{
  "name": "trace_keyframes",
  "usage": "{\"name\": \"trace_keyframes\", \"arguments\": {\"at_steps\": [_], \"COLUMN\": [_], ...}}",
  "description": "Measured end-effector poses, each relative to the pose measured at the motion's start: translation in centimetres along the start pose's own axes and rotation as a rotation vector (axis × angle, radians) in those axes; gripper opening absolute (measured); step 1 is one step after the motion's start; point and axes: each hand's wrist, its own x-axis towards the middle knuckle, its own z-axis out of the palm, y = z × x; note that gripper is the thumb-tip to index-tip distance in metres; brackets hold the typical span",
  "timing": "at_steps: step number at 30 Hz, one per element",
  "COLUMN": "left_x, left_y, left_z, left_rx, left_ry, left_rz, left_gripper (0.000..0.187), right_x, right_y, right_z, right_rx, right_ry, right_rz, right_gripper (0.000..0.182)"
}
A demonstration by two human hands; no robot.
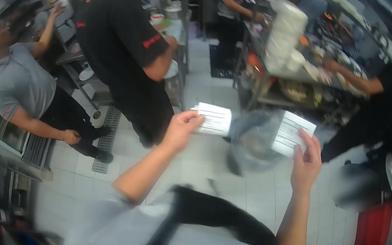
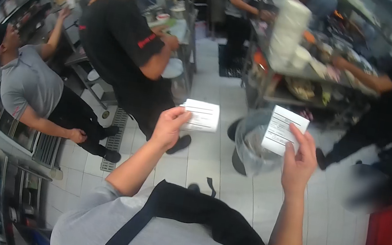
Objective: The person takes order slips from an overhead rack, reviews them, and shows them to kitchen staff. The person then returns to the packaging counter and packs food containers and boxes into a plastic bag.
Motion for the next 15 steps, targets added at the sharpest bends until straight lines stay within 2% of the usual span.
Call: {"name": "trace_keyframes", "arguments": {"at_steps": [1,2,3,5,7,10,13,15], "left_x": [1.0,2.3,4.3,6.6,8.6,10.2,10.8,11.0], "left_y": [1.7,3.2,4.0,6.9,9.7,10.8,9.6,9.3], "left_z": [-1.9,-3.8,-5.3,-8.3,-10.8,-14.7,-19.3,-20.4], "left_rx": [-0.089,0.008,0.112,0.316,0.422,0.526,0.612,0.541], "left_ry": [0.053,0.078,0.108,0.139,0.190,0.373,0.563,0.585], "left_rz": [0.016,0.096,0.162,0.385,0.455,0.522,0.438,0.473], "left_gripper": [0.016,0.015,0.015,0.014,0.014,0.014,0.015,0.015], "right_x": [2.4,4.7,7.6,11.0,13.4,15.4,17.4,18.5], "right_y": [-0.4,-1.1,-1.4,-3.5,-4.9,-5.6,-5.8,-5.1], "right_z": [2.7,5.3,8.0,12.7,17.0,22.5,25.9,28.2], "right_rx": [-0.028,-0.113,-0.016,0.058,0.105,0.303,0.303,0.341], "right_ry": [-0.034,-0.045,-0.069,-0.088,-0.121,-0.247,-0.372,-0.430], "right_rz": [-0.102,-0.177,-0.191,-0.376,-0.545,-0.592,-0.672,-0.697], "right_gripper": [0.037,0.036,0.035,0.034,0.036,0.038,0.038,0.041]}}
